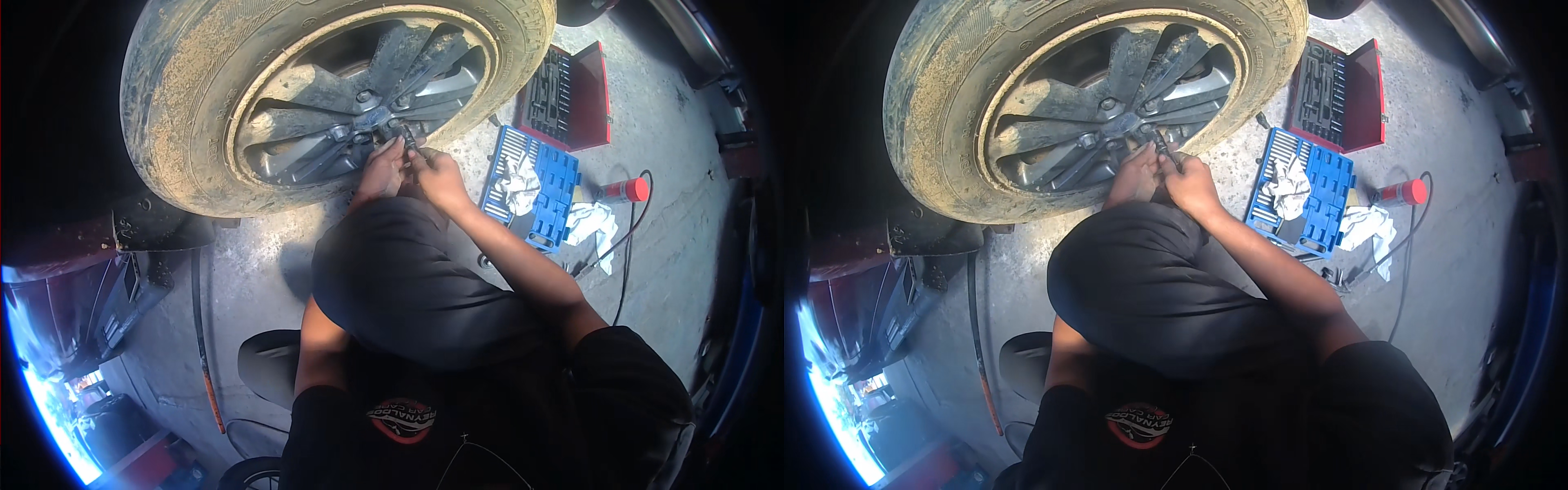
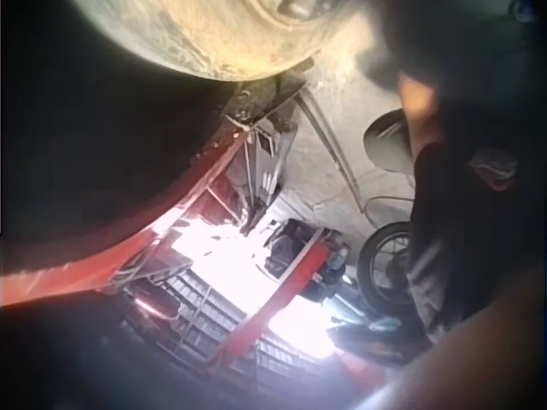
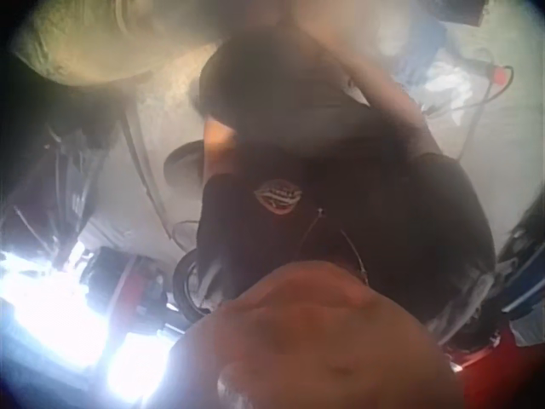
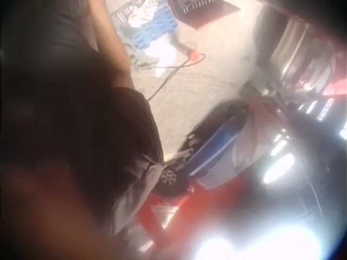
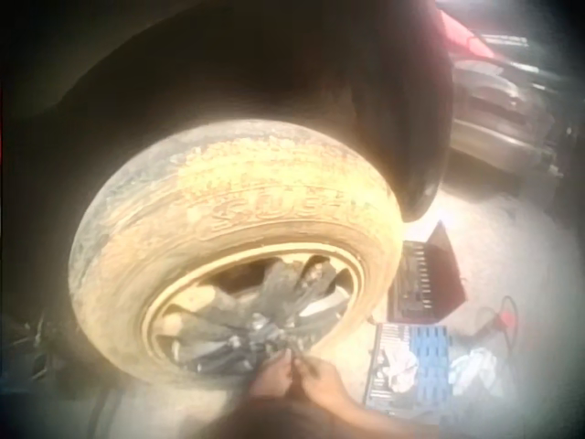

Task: The person cleans a set of lug nuts with a cloth, applies grease to them by hand, and then mounts a tire onto a car's wheel hub. They proceed to hand-thread each lug nut onto the wheel studs and then tighten them using a socket wrench.

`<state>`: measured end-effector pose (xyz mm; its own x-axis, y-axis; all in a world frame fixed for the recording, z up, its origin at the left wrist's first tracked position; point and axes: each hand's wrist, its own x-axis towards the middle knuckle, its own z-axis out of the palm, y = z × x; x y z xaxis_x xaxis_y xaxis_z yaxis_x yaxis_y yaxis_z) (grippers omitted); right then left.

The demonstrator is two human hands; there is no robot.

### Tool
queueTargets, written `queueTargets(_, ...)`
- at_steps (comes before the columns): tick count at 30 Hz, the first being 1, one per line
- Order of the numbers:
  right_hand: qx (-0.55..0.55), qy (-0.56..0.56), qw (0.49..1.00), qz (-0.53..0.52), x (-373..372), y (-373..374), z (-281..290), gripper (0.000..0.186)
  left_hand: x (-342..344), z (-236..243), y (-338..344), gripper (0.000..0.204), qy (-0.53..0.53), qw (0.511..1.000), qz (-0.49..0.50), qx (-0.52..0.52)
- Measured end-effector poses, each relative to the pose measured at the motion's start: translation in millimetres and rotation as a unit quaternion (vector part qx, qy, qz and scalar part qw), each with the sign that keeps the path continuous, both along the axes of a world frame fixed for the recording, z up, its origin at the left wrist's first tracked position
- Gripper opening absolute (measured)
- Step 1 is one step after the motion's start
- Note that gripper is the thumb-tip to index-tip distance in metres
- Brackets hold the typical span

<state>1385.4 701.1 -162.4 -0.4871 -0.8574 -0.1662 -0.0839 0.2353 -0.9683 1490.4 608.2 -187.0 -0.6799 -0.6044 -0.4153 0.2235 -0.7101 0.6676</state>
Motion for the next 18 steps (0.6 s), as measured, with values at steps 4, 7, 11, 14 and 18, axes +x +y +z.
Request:
queueTargets(4, 0.010, 0.042, 0.999, -0.009, -1, -8, 7, 0.033, 5, 6, -16, 0.041, 0.080, 0.985, -0.078, 0.133)
queueTargets(7, 0.069, 0.124, 0.990, 0.012, -3, -6, 39, 0.032, -4, 18, -4, 0.038, 0.091, 0.993, -0.001, 0.070)
queueTargets(11, 0.111, 0.191, 0.975, 0.020, 2, -13, 37, 0.033, 2, 23, 2, 0.037, 0.102, 0.992, -0.008, 0.068)
queueTargets(14, 0.094, 0.144, 0.985, 0.006, 4, -15, 41, 0.034, 8, 13, -9, 0.036, 0.099, 0.989, -0.062, 0.091)
queueTargets(18, 0.142, 0.188, 0.971, -0.030, 17, -14, 29, 0.037, 5, -2, -18, 0.033, 0.082, 0.994, -0.035, 0.061)
